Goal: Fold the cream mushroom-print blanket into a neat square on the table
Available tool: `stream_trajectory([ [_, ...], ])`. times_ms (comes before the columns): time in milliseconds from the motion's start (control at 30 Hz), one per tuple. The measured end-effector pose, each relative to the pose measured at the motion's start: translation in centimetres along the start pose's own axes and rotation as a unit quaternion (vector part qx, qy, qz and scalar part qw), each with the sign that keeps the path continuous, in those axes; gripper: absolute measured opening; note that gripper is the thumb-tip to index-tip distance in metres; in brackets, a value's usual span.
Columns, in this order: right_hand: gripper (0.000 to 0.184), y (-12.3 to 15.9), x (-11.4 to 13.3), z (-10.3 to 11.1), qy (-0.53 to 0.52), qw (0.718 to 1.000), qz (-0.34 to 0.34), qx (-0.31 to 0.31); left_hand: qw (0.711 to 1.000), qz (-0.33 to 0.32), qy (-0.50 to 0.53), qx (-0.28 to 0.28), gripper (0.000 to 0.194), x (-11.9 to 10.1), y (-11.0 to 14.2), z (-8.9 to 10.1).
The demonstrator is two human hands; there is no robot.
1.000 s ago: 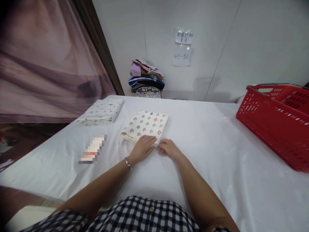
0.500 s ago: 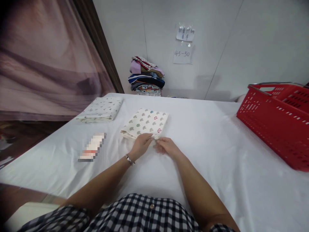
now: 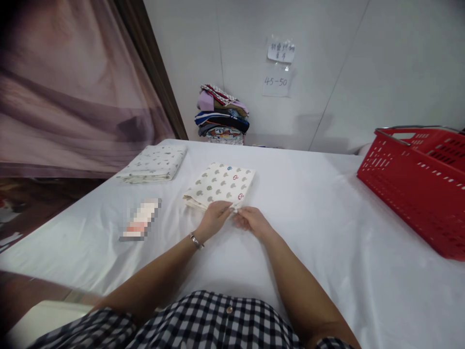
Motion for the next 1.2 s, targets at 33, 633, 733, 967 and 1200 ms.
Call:
stream_trajectory([
  [33, 0.016, 0.0, 0.0, 0.0, 0.0, 1.0, 0.004, 0.0, 1.0, 0.004, -0.001, 0.004, 0.022, 0.0, -0.1, 0.0],
  [633, 0.038, 0.2, 0.0, -0.1, 0.028, 1.0, -0.01, -0.006, 0.987, -0.096, -0.113, 0.06, 0.024, -2.5, 1.3, -1.0],
  [733, 0.041, 0.2, -0.4, 0.3, 0.075, 0.996, -0.025, -0.042, 0.982, -0.103, -0.144, 0.07, 0.024, -2.5, 1.4, -1.7],
  [967, 0.037, 0.0, -0.9, 0.6, 0.099, 0.993, -0.014, -0.067, 0.976, -0.116, -0.166, 0.075, 0.033, -1.4, 1.9, -1.5],
  [1200, 0.037, 0.2, -0.9, 0.7, 0.099, 0.993, -0.027, -0.063, 0.972, -0.084, -0.215, 0.045, 0.038, 2.0, 1.9, 3.4],
])
Point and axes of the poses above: each hand's wrist, its own y-axis away from the middle knuckle, its own z-axis out of the back of the hand, x = y × z, the point moved 10 cm from there along -y, towards the middle knuckle, and after that the axes turned 6 degrees about y, right-handed, at the moved point
